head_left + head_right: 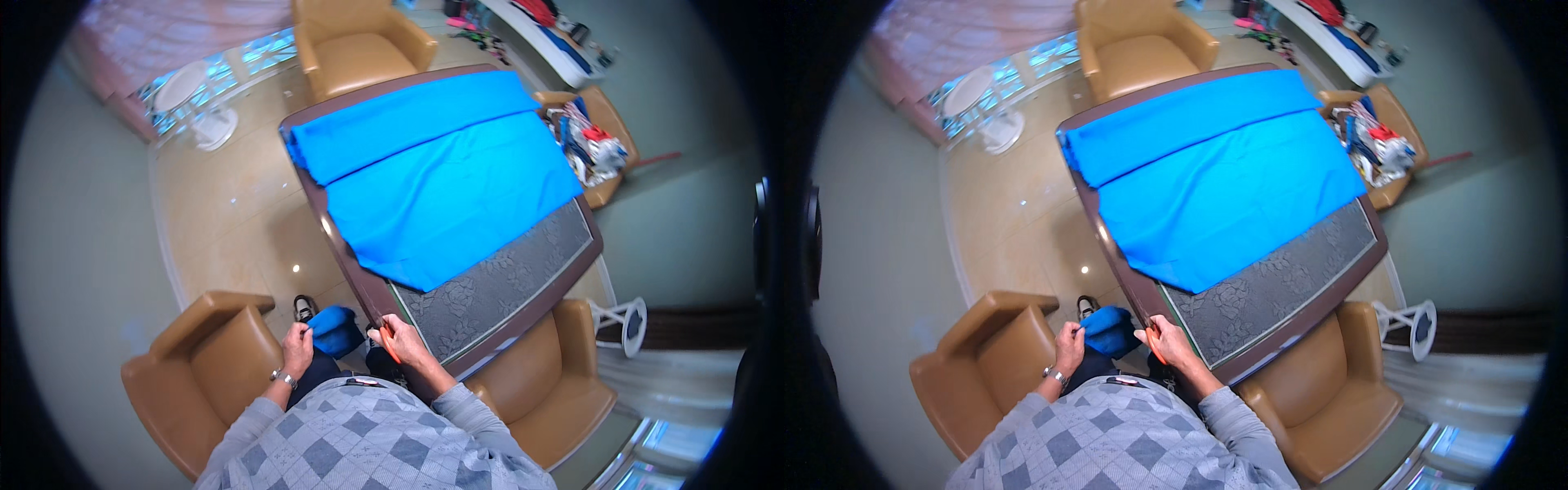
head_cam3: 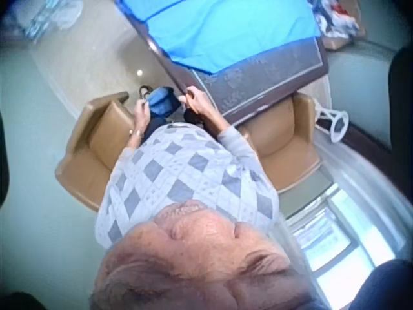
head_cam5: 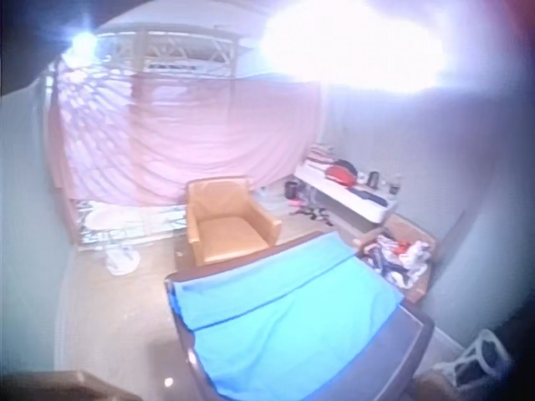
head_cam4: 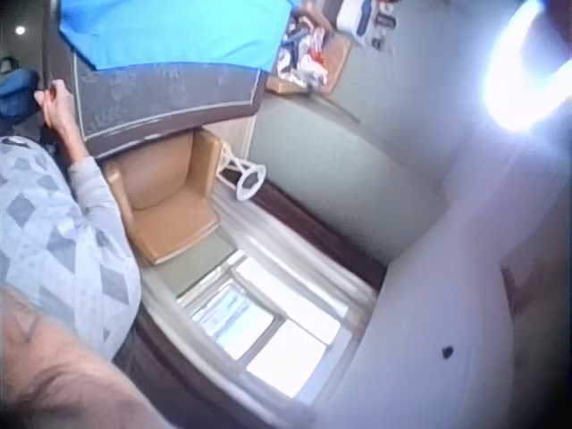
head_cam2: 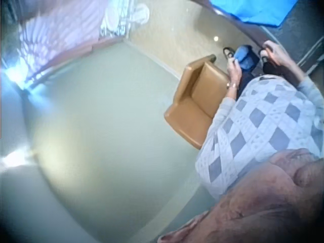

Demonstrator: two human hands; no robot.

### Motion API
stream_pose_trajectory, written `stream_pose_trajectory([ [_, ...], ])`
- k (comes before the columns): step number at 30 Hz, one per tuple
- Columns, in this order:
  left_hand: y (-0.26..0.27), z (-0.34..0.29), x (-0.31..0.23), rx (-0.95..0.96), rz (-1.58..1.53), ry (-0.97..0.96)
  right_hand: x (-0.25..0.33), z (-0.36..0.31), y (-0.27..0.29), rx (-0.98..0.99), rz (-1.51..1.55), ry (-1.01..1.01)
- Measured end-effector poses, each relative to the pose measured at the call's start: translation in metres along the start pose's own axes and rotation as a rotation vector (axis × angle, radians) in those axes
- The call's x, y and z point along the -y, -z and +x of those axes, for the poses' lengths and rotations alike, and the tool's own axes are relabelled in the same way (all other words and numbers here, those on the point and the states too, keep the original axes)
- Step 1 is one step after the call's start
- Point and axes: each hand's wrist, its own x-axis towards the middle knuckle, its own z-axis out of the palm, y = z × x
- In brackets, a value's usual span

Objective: The person spreads a large blue fabric on a dining table, smooths it out, and uses scissors to trim the edges. The person then folds the trimmed fabric into a smaller rectangle.

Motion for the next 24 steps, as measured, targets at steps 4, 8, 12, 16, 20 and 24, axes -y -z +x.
stream_pose_trajectory([
  [4,0.014,0.034,0.026,0.051,-0.018,-0.038,0.023,0.005,-0.002,-0.341,-0.094,0.034],
  [8,0.034,0.085,0.055,0.091,-0.134,-0.042,0.063,0.04,0.0,-0.432,-0.122,-0.129],
  [12,0.067,0.138,0.067,0.087,-0.121,-0.11,0.081,0.062,-0.011,-0.482,-0.142,-0.268],
  [16,0.097,0.181,0.087,0.107,-0.18,-0.115,0.052,0.057,-0.013,-0.734,-0.076,-0.454],
  [20,0.107,0.204,0.1,0.099,-0.147,-0.108,0.009,0.033,-0.005,-0.815,-0.163,-0.639],
  [24,0.104,0.233,0.12,0.058,-0.155,-0.076,0.036,0.049,0.0,-0.793,-0.118,-0.488],
])
